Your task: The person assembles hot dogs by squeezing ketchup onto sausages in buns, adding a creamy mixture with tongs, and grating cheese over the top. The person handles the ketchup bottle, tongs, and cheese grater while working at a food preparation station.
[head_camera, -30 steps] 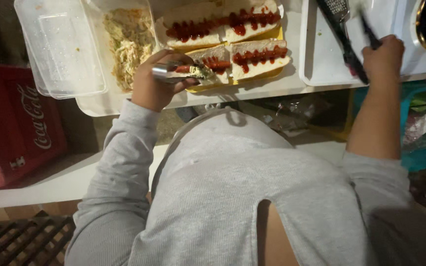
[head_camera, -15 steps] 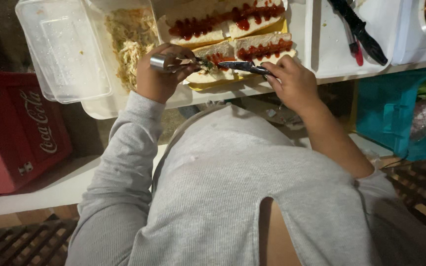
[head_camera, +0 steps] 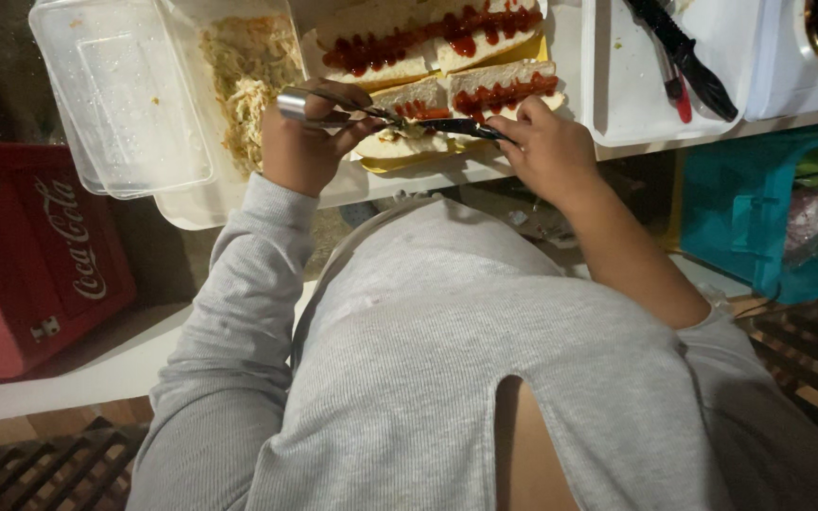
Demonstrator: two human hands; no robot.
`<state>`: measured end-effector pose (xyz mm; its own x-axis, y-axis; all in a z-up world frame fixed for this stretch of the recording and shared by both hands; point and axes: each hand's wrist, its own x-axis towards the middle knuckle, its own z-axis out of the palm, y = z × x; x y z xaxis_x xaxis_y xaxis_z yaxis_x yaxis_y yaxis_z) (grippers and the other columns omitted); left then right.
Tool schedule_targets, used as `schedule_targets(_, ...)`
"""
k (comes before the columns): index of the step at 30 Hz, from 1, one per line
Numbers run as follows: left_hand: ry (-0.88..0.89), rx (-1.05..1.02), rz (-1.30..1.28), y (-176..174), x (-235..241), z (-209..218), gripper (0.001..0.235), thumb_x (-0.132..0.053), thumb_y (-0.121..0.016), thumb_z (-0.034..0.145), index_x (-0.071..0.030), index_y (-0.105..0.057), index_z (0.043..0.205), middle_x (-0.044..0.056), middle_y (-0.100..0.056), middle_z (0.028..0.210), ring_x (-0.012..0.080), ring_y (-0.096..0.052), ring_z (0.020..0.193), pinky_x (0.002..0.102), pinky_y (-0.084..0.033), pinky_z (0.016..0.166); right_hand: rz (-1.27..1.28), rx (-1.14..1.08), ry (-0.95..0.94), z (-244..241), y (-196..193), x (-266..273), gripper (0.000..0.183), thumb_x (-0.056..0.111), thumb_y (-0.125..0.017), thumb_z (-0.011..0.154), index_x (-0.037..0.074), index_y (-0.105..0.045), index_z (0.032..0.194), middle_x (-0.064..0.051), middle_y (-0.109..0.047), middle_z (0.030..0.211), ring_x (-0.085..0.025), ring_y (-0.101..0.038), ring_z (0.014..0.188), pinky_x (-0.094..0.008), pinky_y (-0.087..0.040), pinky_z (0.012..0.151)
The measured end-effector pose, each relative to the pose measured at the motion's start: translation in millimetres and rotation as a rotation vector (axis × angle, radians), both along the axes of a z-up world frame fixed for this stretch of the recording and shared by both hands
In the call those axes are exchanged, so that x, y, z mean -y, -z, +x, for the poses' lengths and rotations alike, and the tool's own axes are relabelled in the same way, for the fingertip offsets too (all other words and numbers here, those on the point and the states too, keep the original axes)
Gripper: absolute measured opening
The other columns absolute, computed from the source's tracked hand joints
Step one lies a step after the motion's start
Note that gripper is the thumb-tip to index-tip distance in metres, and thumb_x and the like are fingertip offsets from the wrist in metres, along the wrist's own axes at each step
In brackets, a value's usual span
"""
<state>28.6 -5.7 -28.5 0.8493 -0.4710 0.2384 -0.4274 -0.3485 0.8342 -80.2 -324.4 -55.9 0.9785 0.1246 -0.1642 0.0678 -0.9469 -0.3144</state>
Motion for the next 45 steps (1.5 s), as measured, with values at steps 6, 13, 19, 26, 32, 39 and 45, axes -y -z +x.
schedule_targets(6, -0.03, -0.018, -0.099, -10.8, -8.2, -3.6, 0.02, -0.004, -0.088, 0.092, 0.0, -0.072, 0.104, 0.01, -0.077, 0.106, 0.019, -0.079, 0.094, 0.029, -0.067, 0.078, 0.029, -0.01, 0.008, -2.8, -2.8, 10.8, 0.029, 0.028, -0.074, 0.097, 0.025, -0.076, 0.127, -0.002, -0.056, 0.098, -0.021, -0.063, 0.08, -0.04, -0.053, 0.066)
schedule_targets(13, -0.099, -0.051, -0.114, -10.7, -8.6, -11.5, 0.023, 0.0, -0.089, 0.092, 0.004, -0.071, 0.107, 0.013, -0.074, 0.106, 0.0206, -0.078, 0.092, 0.029, -0.066, 0.076, 0.001, -0.123, 0.002, 0.8, 11.9, 4.8, 0.032, 0.031, -0.072, 0.098, 0.027, -0.074, 0.13, -0.002, -0.057, 0.1, -0.019, -0.062, 0.077, -0.037, -0.054, 0.068)
schedule_targets(19, -0.116, -0.252, -0.314, -5.2, -6.8, -15.4, 0.022, 0.003, -0.082, 0.097, 0.002, -0.068, 0.114, 0.011, -0.073, 0.109, 0.0187, -0.08, 0.099, 0.029, -0.069, 0.082, 0.014, -0.016, 0.025, -2.7, 6.4, 19.1, 0.03, 0.028, -0.074, 0.097, 0.024, -0.076, 0.127, -0.003, -0.059, 0.102, -0.021, -0.064, 0.079, -0.039, -0.053, 0.069)
schedule_targets(26, -0.119, -0.028, -0.192, -2.3, 11.6, -16.5, 0.026, 0.002, -0.09, 0.089, 0.001, -0.072, 0.108, 0.012, -0.074, 0.102, 0.0195, -0.077, 0.091, 0.029, -0.063, 0.076, 0.037, 0.018, 0.091, -6.2, -11.1, 32.0, 0.031, 0.026, -0.077, 0.096, 0.025, -0.077, 0.127, -0.005, -0.06, 0.101, -0.025, -0.065, 0.08, -0.041, -0.053, 0.068)
schedule_targets(32, -0.127, -0.173, -0.194, -4.3, 10.9, -13.2, 0.022, 0.001, -0.087, 0.092, 0.002, -0.071, 0.108, 0.009, -0.072, 0.099, 0.018, -0.078, 0.087, 0.028, -0.063, 0.072, 0.07, 0.057, 0.166, -8.0, -17.6, 41.6, 0.031, 0.024, -0.078, 0.095, 0.025, -0.078, 0.125, -0.005, -0.063, 0.099, -0.025, -0.066, 0.082, -0.04, -0.054, 0.072)
schedule_targets(39, -0.165, -0.204, -0.232, 3.5, 8.4, -15.5, 0.022, 0.002, -0.083, 0.095, 0.002, -0.07, 0.113, 0.011, -0.072, 0.109, 0.0216, -0.079, 0.099, 0.031, -0.065, 0.081, 0.089, -0.062, 0.198, -8.2, -13.8, 42.4, 0.029, 0.028, -0.073, 0.1, 0.022, -0.076, 0.128, -0.004, -0.064, 0.098, -0.022, -0.065, 0.078, -0.038, -0.052, 0.069)
schedule_targets(45, -0.174, 0.003, -0.092, 13.3, 6.2, -2.8, 0.024, -0.005, -0.087, 0.094, -0.001, -0.071, 0.111, 0.013, -0.075, 0.108, 0.0222, -0.08, 0.093, 0.029, -0.067, 0.074, 0.03, -0.11, -0.043, -10.0, -12.5, 12.9, 0.029, 0.032, -0.07, 0.1, 0.022, -0.075, 0.127, -0.003, -0.064, 0.101, -0.016, -0.062, 0.071, -0.035, -0.054, 0.063)
